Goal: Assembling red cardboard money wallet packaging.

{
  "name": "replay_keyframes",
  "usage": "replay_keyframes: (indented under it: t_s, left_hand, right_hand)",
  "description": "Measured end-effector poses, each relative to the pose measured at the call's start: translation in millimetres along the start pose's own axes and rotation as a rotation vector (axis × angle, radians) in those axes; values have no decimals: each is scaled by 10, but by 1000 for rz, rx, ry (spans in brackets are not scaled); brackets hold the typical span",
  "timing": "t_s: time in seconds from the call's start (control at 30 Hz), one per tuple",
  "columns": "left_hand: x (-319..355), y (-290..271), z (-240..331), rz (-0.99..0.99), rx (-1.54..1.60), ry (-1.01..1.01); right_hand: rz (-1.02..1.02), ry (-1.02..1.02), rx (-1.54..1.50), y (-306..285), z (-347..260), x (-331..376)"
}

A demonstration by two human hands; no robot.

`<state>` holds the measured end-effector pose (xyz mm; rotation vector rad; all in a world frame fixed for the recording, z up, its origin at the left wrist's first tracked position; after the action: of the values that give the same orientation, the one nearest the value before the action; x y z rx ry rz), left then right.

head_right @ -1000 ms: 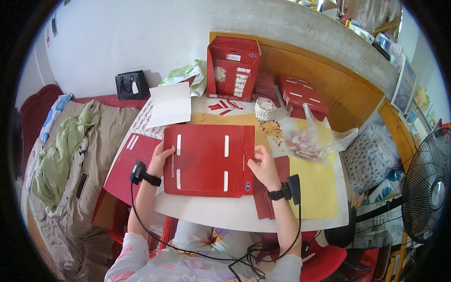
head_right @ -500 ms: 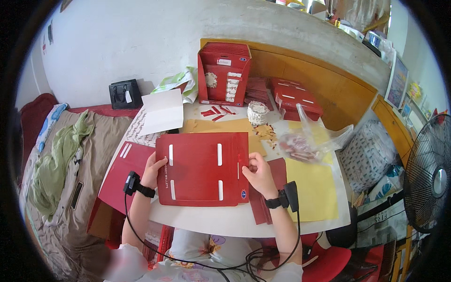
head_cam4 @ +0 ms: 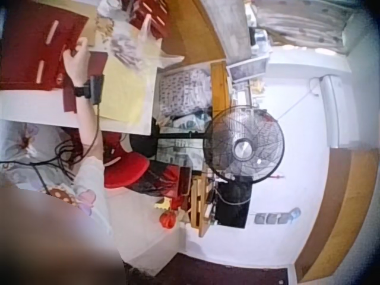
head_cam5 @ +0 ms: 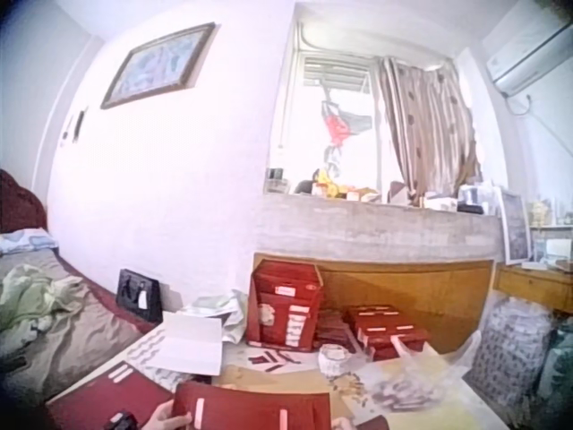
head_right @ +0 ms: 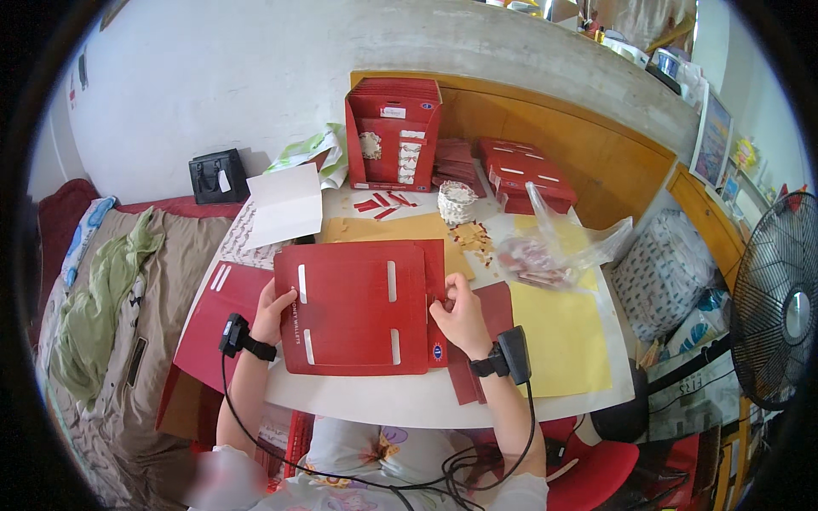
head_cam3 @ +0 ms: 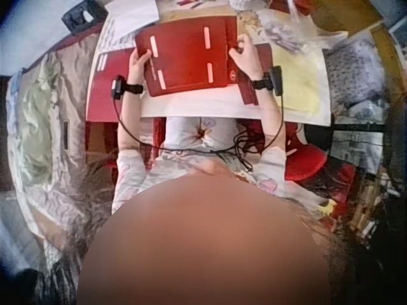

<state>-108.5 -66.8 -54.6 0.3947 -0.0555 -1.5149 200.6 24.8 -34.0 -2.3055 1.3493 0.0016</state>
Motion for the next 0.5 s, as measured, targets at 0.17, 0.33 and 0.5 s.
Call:
replay_keyframes:
  t_s: [0.17,0.33,0.5]
  left_hand:
    - [-8,-1,9,-9,6,8]
    - [0,-22,37,45,4,-28]
    - [-4,-55,27,29,43,-63]
  right_hand:
    - [35,-109,-43,-10,-61,-6]
    - [-74,-62,-349,-22,-69,-27]
    - [-167,65,-596,34,-22,0]
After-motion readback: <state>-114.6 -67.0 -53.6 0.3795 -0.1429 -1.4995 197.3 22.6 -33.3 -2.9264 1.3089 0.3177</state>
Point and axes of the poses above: each hand's wrist, its own x-axis away from the middle knuckle, its own y-axis out of the palm, z = x × y, the point moved 8 cm from there along -x, towards the middle knuckle, and after that the axes turned 11 degrees about -z, right-handed, at the moved point
